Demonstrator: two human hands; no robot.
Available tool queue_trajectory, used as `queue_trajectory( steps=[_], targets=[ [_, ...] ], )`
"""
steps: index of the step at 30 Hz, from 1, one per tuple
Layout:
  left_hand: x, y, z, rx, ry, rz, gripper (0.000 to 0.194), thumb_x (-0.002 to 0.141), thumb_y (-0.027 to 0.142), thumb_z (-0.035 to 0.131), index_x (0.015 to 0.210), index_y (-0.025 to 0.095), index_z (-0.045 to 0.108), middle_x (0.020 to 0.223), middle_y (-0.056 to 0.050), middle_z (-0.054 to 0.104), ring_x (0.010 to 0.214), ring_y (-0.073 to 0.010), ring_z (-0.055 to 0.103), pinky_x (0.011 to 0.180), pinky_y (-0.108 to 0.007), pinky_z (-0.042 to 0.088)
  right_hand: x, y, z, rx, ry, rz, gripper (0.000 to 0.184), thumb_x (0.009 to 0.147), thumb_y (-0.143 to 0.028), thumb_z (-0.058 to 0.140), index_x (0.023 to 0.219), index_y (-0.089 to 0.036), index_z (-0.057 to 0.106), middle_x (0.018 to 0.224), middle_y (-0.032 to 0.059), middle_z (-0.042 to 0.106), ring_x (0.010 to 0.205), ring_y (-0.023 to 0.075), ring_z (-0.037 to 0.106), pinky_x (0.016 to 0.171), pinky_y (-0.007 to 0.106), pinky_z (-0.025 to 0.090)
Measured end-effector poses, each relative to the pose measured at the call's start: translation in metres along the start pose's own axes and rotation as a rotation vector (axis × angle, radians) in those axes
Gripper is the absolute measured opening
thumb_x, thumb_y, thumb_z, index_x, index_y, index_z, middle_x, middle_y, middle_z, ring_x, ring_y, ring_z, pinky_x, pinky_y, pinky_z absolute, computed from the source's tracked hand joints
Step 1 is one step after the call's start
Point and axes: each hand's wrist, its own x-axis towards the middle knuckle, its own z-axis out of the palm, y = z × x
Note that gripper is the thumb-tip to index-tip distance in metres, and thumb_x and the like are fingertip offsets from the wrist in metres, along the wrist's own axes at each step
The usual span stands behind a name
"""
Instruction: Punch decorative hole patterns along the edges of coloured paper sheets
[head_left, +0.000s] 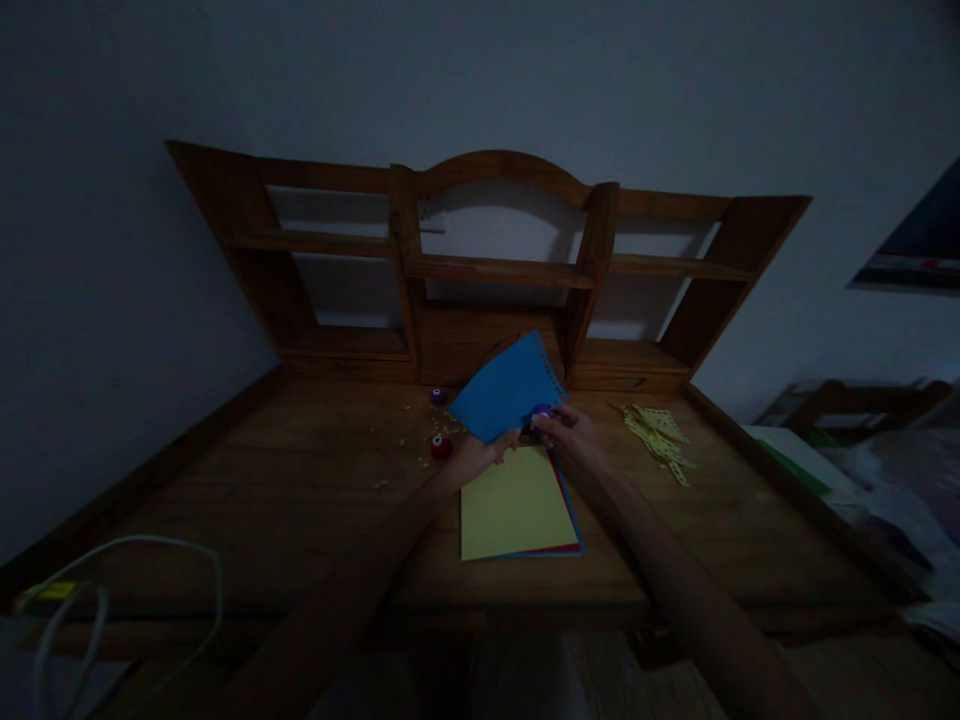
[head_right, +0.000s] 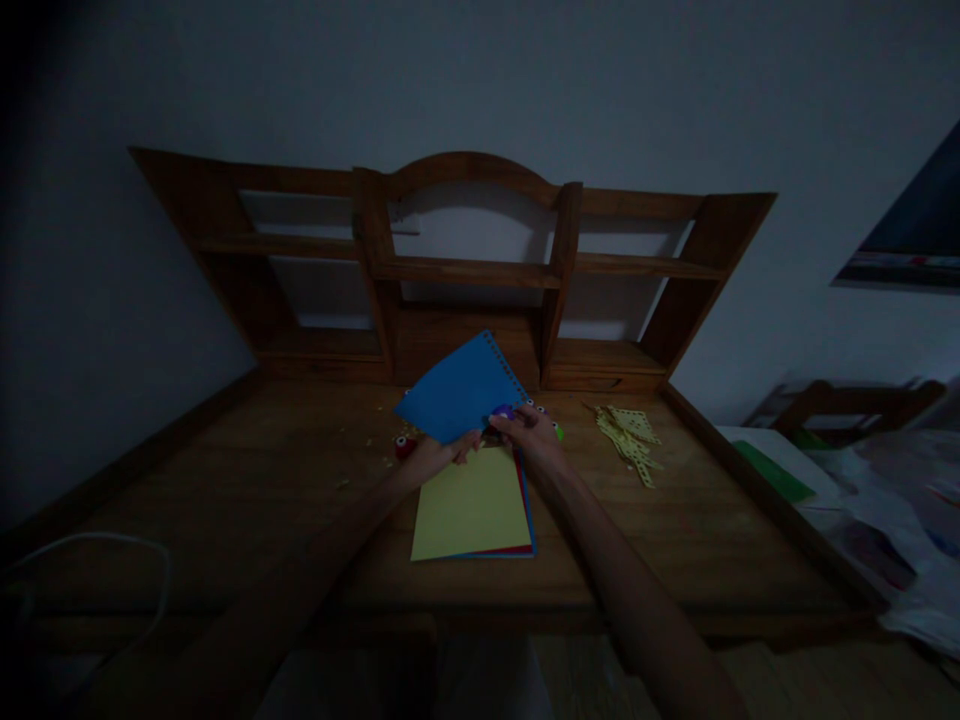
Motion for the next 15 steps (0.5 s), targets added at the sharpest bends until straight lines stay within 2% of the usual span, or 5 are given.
queue_trajectory(
  steps=[7, 15],
  targets=[
    [-0.0019, 0.0062, 0.0000, 0.019, -0.001, -0.016, 0.032, 0.083, 0.049, 0.053, 0.077, 0.018, 0.058, 0.069, -0.002, 0.059, 0.057, -0.0131, 0.050, 0.056, -0.025, 0.042, 0.0007, 0.0022, -0.0010, 0.000, 0.003, 0.001, 0.026, 0.067, -0.038, 0.080, 0.076, -0.018, 0.065, 0.067, -0.0005, 0.059, 0.053, 0.0089, 0.044, 0.048, 0.024, 0.030],
    [-0.0005, -0.0026, -0.0005, 0.042, -0.021, 0.020, 0.036, 0.085, 0.052, 0.050, 0.077, 0.018, 0.058, 0.069, -0.001, 0.059, 0.057, -0.0123, 0.051, 0.058, -0.025, 0.043, -0.0010, 0.0017, 0.0000, 0.028, 0.026, 0.007, 0.026, 0.067, -0.036, 0.080, 0.069, -0.019, 0.061, 0.059, -0.0030, 0.053, 0.051, 0.0094, 0.042, 0.048, 0.025, 0.028]
  ],
)
